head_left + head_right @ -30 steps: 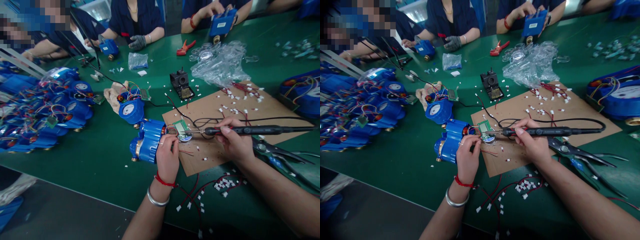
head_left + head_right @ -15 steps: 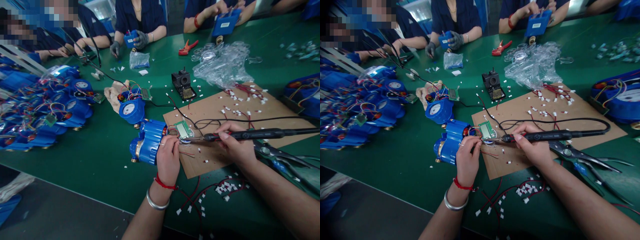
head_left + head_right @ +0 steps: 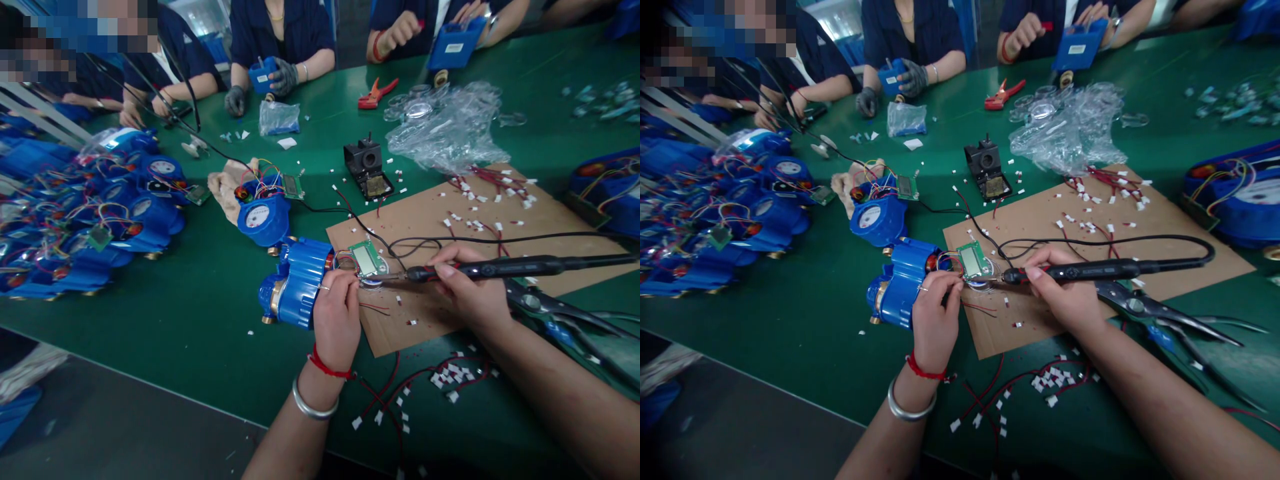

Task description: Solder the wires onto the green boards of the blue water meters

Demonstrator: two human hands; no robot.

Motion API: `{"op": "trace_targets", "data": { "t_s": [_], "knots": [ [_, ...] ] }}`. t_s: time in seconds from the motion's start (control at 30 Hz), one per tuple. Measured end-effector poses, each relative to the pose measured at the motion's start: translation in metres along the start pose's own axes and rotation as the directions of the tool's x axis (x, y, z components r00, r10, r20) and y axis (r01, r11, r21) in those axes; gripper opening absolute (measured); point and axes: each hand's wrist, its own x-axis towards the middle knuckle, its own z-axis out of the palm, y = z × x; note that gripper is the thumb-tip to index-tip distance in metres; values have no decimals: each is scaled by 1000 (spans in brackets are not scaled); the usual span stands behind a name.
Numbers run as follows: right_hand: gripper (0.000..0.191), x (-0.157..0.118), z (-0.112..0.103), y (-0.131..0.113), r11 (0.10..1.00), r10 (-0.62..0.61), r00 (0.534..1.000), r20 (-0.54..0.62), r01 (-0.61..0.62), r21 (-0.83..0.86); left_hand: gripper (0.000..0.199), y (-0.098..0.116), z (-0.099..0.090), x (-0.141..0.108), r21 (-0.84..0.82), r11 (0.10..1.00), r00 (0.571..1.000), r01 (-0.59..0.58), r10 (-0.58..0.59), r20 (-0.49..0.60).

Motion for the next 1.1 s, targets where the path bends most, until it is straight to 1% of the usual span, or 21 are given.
{"op": "trace_targets", "data": {
  "t_s": [0.2, 0.53, 0.6, 0.73, 0.8, 0.93, 1.1],
  "knots": [
    [14, 1, 1, 0, 999, 13, 1000, 6, -14, 52, 11, 0, 1, 0, 11, 1000, 1000, -8, 8, -7],
    [14, 3, 1, 2, 995, 34, 999, -8, -33, 90, 12, 0, 0, -1, 11, 1000, 1000, -13, 13, -3],
    [14, 3, 1, 2, 990, 51, 998, -25, -48, 131, 12, -1, 0, -1, 10, 1000, 1000, -7, 7, -1],
    [16, 5, 2, 2, 960, 74, 994, -83, -48, 277, 12, -1, 0, -1, 17, 1000, 1000, -4, 4, 0],
    [16, 6, 2, 1, 952, 76, 991, -114, -38, 304, 12, -1, 0, -1, 20, 1000, 1000, -7, 7, 3],
    [15, 7, 1, 0, 956, 60, 990, -131, -19, 294, 12, -2, -1, -1, 19, 1000, 1000, -3, 2, 4],
    [15, 5, 0, 3, 976, 48, 996, -71, -32, 215, 12, -2, 0, 0, 6, 1000, 1000, -8, 8, -4]
  ]
}}
